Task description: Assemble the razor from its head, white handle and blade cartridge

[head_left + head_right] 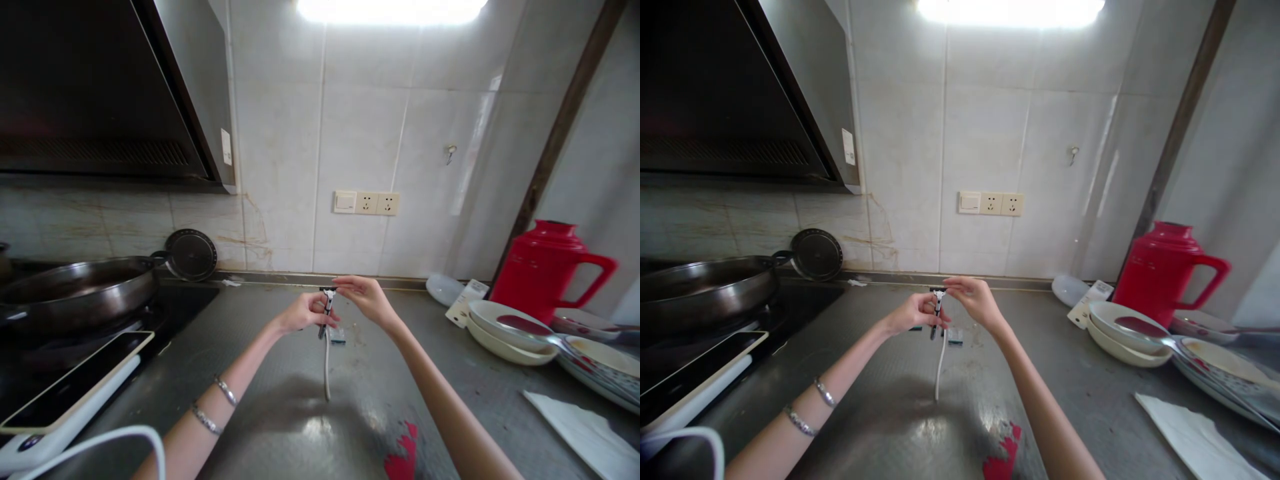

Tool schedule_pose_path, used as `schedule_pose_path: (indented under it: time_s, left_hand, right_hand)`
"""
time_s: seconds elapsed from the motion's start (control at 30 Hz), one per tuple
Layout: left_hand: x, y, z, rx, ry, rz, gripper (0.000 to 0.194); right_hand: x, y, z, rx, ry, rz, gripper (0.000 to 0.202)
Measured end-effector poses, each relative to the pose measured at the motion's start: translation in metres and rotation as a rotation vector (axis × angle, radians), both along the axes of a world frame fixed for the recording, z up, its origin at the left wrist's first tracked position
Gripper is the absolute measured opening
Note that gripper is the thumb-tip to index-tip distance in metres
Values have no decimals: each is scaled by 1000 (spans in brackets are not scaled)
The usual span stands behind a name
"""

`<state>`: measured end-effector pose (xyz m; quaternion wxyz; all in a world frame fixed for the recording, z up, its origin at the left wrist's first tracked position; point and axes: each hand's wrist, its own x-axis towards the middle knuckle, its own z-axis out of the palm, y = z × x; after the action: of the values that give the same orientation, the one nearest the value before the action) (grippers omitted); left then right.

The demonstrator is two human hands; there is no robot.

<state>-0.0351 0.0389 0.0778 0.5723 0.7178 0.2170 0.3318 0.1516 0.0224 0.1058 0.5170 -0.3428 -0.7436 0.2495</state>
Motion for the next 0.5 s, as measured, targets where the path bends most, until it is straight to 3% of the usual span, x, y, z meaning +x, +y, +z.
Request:
schedule_pose_path:
  time_s: [0.5]
  left_hand:
    - [-1, -2, 2, -11, 11, -15, 30]
  right_hand:
    - [-1, -4, 2, 9, 0, -11, 25]
